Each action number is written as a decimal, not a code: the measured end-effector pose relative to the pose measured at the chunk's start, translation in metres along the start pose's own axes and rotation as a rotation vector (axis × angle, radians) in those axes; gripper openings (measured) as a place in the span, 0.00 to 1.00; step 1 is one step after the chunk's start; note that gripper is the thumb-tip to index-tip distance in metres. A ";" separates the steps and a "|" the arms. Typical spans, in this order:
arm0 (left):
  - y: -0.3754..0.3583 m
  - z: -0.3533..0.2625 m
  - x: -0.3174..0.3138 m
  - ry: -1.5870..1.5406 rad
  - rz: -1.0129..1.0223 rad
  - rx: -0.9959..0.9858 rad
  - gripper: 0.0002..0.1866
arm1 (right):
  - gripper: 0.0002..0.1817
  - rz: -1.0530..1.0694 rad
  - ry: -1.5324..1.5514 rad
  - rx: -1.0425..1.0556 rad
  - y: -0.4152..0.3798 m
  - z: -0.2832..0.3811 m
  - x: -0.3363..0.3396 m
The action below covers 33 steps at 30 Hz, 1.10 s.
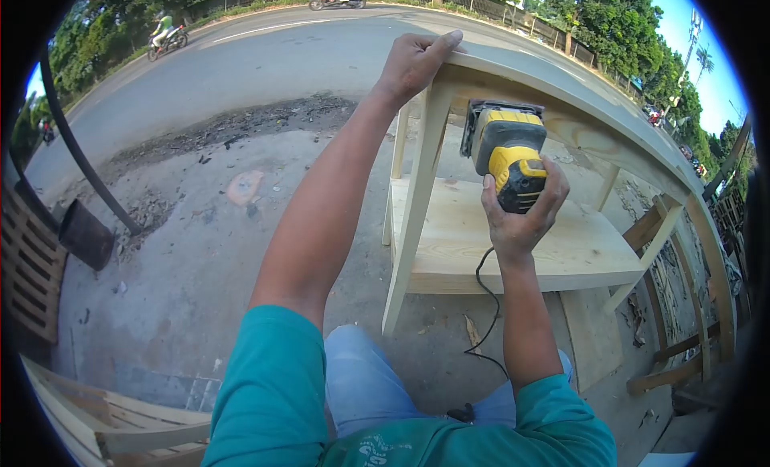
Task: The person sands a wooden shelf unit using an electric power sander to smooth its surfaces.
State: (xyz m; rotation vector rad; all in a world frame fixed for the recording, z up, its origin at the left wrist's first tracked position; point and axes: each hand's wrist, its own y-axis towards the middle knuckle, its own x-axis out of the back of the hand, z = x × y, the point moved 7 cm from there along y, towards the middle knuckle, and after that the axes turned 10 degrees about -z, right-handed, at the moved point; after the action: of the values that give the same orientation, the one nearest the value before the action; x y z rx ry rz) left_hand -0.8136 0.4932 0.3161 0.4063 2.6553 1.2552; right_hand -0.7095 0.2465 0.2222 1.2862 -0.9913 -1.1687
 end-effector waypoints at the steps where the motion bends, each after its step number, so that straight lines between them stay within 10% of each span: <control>1: 0.001 0.004 -0.001 -0.025 -0.013 0.000 0.29 | 0.46 0.000 -0.020 0.000 -0.001 0.001 -0.002; 16: 0.006 0.011 -0.008 -0.088 -0.026 0.021 0.25 | 0.45 0.084 -0.067 -0.178 0.031 -0.006 -0.003; 27: 0.015 0.022 -0.013 -0.164 -0.094 0.096 0.26 | 0.37 0.042 -0.170 -0.848 0.065 -0.206 0.089; 33: 0.014 0.015 -0.013 -0.078 -0.086 0.138 0.28 | 0.38 0.096 -0.194 -0.533 0.073 -0.164 0.057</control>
State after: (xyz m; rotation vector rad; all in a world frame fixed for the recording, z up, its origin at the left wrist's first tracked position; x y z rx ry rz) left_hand -0.7944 0.5087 0.3177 0.3490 2.6711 1.0149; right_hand -0.5326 0.2137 0.2793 0.7060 -0.7923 -1.3837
